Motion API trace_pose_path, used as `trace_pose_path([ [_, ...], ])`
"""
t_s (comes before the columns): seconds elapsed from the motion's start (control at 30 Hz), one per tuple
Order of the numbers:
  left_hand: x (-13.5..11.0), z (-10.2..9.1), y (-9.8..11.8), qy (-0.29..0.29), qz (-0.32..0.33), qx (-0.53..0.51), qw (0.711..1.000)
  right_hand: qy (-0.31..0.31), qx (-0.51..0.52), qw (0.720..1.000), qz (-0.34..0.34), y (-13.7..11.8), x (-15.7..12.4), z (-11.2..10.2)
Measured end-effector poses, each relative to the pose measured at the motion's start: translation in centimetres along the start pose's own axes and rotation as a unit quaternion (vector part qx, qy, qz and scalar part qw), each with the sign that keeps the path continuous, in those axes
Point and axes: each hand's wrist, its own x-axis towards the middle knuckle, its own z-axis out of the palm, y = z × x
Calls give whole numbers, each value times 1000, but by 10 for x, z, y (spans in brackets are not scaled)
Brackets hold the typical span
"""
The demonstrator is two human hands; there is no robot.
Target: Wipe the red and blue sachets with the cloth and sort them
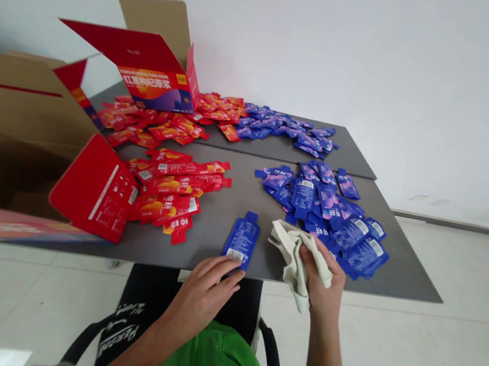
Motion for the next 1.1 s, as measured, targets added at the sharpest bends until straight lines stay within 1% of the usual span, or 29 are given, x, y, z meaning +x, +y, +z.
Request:
trace_pose_path([
  [0.03, 0, 0, -2, 3, 5, 2, 1000, 8, 6, 1000, -6, -6, 2, 8],
  [0.07, 0, -1, -4, 4, 8, 4, 1000, 0, 10, 1000, -22, -12, 5, 16],
  [0.1, 0, -1, -6, 4, 10, 4, 1000, -20, 11, 999, -47, -18, 7, 26],
  [0.17, -1, -2, -9, 3, 10, 2, 1000, -90, -9, 990, -111, -24, 10, 44],
  [0.27, -2, 0, -13, -3, 9, -1, 1000, -207, -81, 957, -186, -24, 3, 64],
  [0.33, -4, 1, -14, -4, -2, 1, 1000, -259, -129, 934, -209, -22, -9, 68],
  [0.4, -5, 2, -15, -6, -14, 2, 1000, -289, -162, 917, -222, -22, -22, 66],
  [0.47, -5, 2, -16, -11, -23, 1, 1000, -314, -179, 903, -233, -24, -28, 62],
  [0.5, -5, 2, -16, -14, -24, -1, 1000, -323, -185, 898, -236, -24, -27, 60],
  [0.57, -4, 1, -18, -18, -24, -7, 1000, -332, -198, 891, -239, -25, -16, 62],
  [0.7, -5, 3, -20, -23, -13, -11, 1000, -322, -237, 884, -243, -22, 26, 81],
  [0.77, -6, 4, -20, -25, -18, -8, 999, -319, -256, 880, -243, -22, 46, 90],
  [0.83, -7, 4, -20, -24, -25, -10, 999, -314, -273, 875, -248, -27, 58, 95],
  [0.87, -7, 5, -20, -21, -28, -12, 999, -305, -274, 876, -252, -31, 60, 94],
  [0.93, -7, 4, -19, -15, -32, -17, 999, -280, -255, 887, -265, -42, 54, 86],
  [1.0, -7, 4, -17, -8, -34, -21, 999, -263, -221, 897, -277, -52, 36, 73],
  [1.03, -6, 3, -16, -6, -37, -22, 999, -267, -208, 897, -284, -54, 24, 67],
  [1.1, -6, 3, -15, -4, -44, -18, 999, -314, -212, 881, -283, -54, 0, 58],
])
